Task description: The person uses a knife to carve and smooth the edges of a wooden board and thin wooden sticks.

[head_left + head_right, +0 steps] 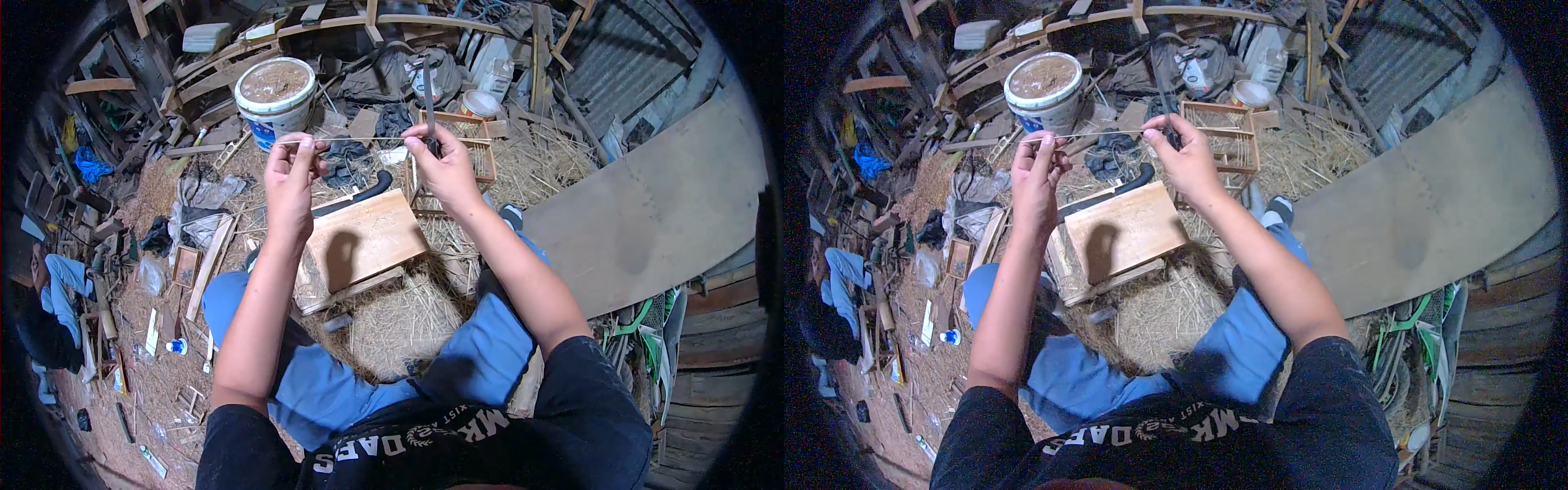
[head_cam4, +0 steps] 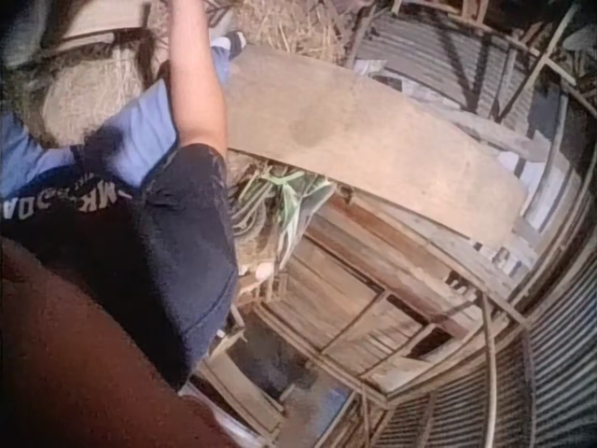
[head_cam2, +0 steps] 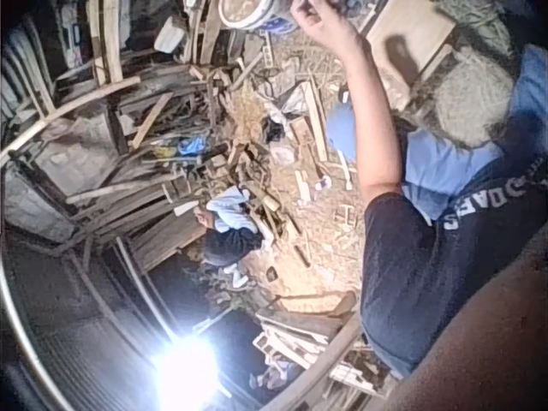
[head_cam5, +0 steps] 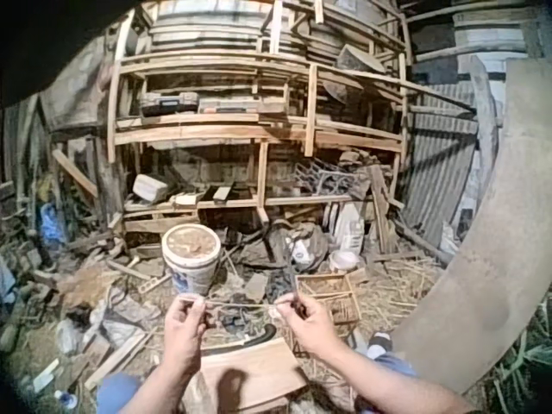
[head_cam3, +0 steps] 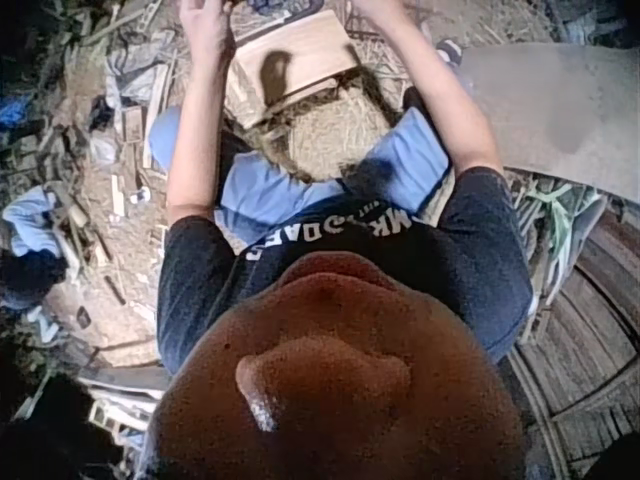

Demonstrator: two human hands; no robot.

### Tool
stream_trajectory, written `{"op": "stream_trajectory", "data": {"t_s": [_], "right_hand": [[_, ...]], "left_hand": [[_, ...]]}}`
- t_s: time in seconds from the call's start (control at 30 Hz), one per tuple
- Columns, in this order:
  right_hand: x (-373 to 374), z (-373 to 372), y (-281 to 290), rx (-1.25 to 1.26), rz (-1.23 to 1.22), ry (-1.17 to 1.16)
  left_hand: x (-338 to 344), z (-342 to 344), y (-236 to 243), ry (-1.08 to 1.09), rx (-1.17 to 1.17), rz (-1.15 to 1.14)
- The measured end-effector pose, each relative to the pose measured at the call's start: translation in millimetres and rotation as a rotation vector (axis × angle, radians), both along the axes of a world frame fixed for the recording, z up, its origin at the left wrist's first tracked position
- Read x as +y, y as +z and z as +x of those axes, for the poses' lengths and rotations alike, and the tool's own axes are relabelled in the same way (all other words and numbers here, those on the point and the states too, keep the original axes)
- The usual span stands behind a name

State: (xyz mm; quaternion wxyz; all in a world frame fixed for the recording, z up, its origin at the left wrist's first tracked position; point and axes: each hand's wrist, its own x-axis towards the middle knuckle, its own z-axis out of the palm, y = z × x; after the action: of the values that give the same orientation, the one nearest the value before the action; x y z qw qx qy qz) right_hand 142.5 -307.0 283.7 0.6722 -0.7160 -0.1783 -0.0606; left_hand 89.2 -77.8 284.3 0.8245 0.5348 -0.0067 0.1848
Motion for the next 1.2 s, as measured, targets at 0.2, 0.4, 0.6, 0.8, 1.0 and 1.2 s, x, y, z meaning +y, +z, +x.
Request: {"op": "stream_trajectory", "data": {"t_s": [0.2,0.4,0.6,0.8,1.0,1.2], "right_hand": [[-1,0,-7,-0.021,-0.025,0.002],[-19,-4,-16,0.042,-0.048,-0.085],[-55,-4,-27,0.143,0.020,-0.178],[-90,-8,-48,0.255,-0.015,-0.228],[-101,-13,-81,0.362,-0.127,-0.255],[-107,-24,-143,0.365,-0.492,-0.149]], "left_hand": [[14,-5,-8,0.021,0.053,0.042],[23,-14,-29,0.065,0.135,0.109],[42,-34,-55,0.109,0.265,0.100],[66,-67,-128,0.118,0.469,0.032],[74,-108,-204,0.100,0.765,-0.195],[54,-131,-243,0.049,0.942,-0.105]]}}
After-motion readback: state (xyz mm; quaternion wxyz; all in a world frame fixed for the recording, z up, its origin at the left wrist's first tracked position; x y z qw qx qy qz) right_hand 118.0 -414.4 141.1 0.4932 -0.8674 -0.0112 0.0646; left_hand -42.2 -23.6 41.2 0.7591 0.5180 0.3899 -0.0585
